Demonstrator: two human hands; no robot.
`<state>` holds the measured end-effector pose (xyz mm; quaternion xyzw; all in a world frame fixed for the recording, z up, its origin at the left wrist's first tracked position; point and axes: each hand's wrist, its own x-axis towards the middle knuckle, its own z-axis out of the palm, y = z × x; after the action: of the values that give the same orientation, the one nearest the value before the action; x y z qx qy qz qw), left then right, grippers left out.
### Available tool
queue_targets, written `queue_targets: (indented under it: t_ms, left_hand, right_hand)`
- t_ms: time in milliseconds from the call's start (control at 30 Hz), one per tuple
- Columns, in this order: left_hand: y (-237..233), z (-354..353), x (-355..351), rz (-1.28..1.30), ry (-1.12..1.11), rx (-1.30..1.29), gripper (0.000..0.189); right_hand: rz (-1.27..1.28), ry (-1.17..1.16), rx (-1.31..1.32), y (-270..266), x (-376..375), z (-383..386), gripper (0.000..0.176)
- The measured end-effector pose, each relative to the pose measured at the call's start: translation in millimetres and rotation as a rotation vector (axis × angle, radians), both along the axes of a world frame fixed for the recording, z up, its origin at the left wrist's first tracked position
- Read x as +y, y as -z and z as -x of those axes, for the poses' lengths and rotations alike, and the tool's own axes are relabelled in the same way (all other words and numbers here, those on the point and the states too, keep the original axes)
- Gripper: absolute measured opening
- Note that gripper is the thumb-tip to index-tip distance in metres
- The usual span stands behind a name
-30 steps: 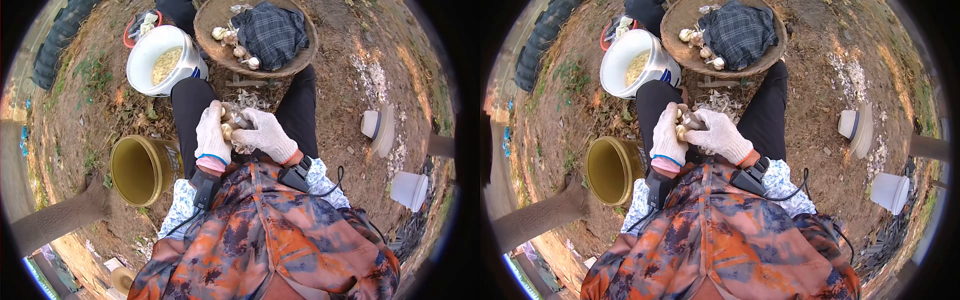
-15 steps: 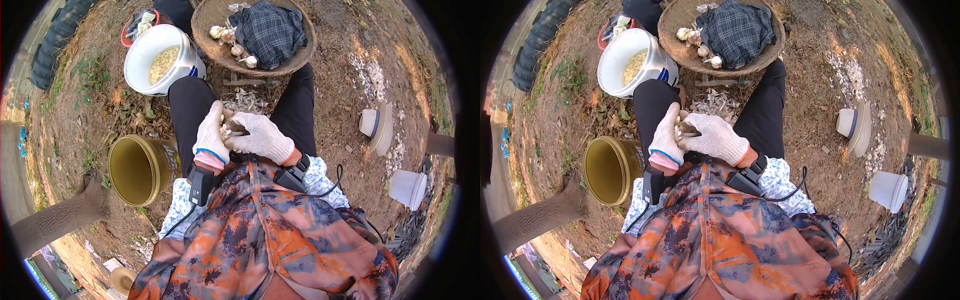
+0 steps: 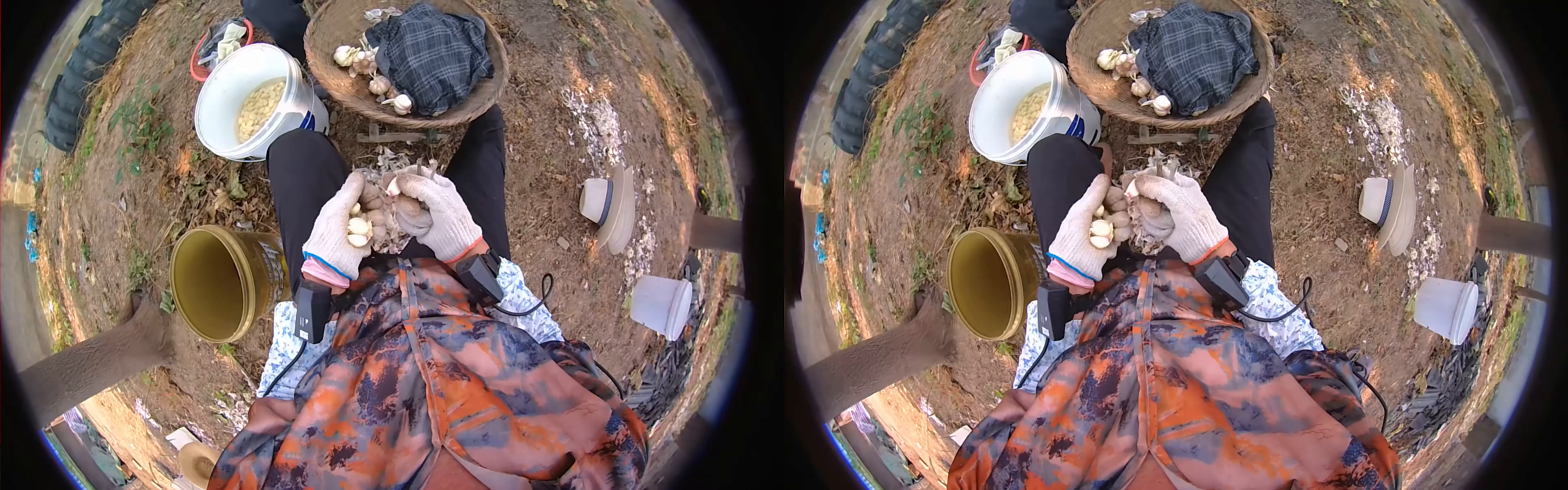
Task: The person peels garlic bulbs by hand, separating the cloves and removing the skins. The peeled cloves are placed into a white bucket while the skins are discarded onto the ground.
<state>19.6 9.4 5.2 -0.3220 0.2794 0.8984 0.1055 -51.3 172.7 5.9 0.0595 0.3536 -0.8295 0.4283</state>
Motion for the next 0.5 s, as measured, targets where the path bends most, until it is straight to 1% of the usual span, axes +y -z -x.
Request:
queue_targets:
  t_ms: [33, 67, 100, 167, 233, 267, 333, 367, 433, 500]
  left_hand:
    - [-6, 0, 3, -0.006, -0.011, 0.045, 0.025]
    - [-16, -3, 3, -0.010, 0.080, 0.147, 0.022]
    - [-15, -4, 3, -0.010, 0.081, 0.145, 0.022]
    - [-14, -2, 2, -0.083, 0.116, 0.154, 0.022]
    - [-16, -3, 2, -0.077, 0.118, 0.130, 0.021]
    - [-17, -3, 2, -0.074, 0.121, 0.102, 0.021]
    - [-10, -2, 1, -0.077, 0.128, 0.120, 0.021]
    - [-8, -3, 0, -0.076, 0.130, 0.143, 0.021]
    - [-10, -6, -2, -0.062, 0.138, 0.112, 0.023]
    - [-12, -6, 0, -0.049, 0.145, 0.080, 0.024]
  right_hand:
    - [0.000, 0.004, -0.001, 6, -1, 1, 0.016]
    - [-0.110, -0.008, 0.088, 11, -3, 1, 0.015]
    - [-0.221, -0.022, 0.177, 11, -5, 1, 0.016]
    - [-0.244, 0.014, 0.193, 6, -8, -2, 0.018]
    - [-0.261, 0.118, 0.350, 11, -10, -2, 0.019]
    - [-0.262, 0.122, 0.348, 20, -10, -2, 0.019]
    - [-0.368, 0.134, 0.656, 23, -13, 0, 0.027]
    - [-0.369, 0.136, 0.655, 22, -11, 0, 0.027]
    - [-0.805, 0.108, 1.093, 12, -8, 1, 0.034]
    - [-0.816, 0.098, 1.105, 7, -7, 0, 0.037]
